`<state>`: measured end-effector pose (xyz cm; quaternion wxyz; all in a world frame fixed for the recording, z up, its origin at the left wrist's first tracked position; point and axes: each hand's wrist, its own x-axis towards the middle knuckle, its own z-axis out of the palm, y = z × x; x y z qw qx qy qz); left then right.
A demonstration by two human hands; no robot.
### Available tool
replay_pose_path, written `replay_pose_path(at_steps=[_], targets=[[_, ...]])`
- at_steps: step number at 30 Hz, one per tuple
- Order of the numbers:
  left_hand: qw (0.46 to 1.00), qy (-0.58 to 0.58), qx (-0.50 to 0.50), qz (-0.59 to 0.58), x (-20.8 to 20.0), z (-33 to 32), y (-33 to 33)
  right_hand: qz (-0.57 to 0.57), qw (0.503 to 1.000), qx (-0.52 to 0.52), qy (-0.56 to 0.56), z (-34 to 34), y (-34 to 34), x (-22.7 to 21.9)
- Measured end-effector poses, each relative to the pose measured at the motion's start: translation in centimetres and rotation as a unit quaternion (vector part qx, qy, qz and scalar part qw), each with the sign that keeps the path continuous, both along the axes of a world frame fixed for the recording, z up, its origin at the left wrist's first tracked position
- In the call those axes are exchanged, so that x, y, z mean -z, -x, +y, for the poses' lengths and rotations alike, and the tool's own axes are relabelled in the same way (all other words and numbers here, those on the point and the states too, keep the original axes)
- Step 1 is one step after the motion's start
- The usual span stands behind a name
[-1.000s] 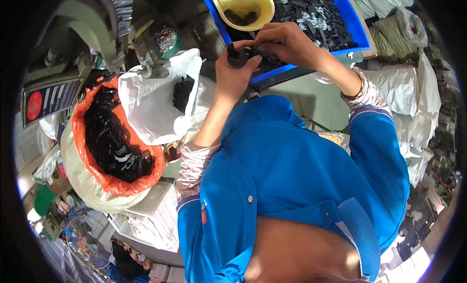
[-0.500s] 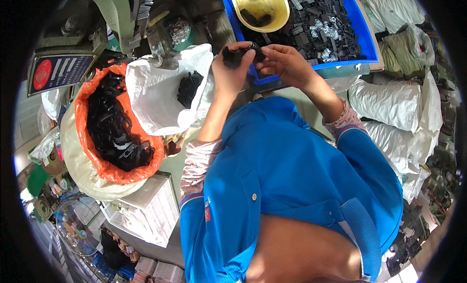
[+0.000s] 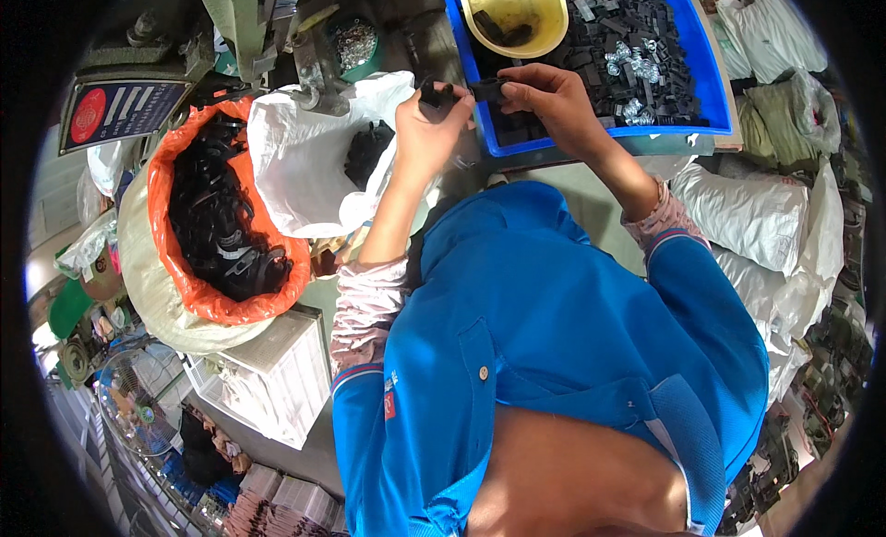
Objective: The person repeatedly picks small black plastic parts from a blue bin and a white sack, joins them by hand, and places the assembled units into a yellow bowl. The person also transfers a batch of parts from the bowl into a white sack.
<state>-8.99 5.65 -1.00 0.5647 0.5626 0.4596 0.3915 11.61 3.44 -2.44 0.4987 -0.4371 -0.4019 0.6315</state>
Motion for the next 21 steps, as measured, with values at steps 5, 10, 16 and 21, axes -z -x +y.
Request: replay_pose_path(at_steps=[5, 10, 16, 21], targets=[[0.998, 0.020, 0.006, -0.061, 1.1, 0.0, 0.0, 0.103, 0.992, 0.000, 0.078, 0.7, 0.2, 1.6], [0.984, 0.113, 0.008, -0.139, 0.6, -0.3, 0.1, 0.123, 0.987, 0.003, 0.108, 0.9, -0.1, 1.9], [0.894, 0.328, 0.079, -0.295, -0.3, -1.3, 2.5, 0.152, 0.985, -0.021, 0.085, 1.4, -1.9, 1.0], [0.939, 0.270, 0.128, -0.171, -1.0, -2.8, 2.6, 0.099, 0.992, -0.068, 0.032, 2.1, -2.1, -0.8]])
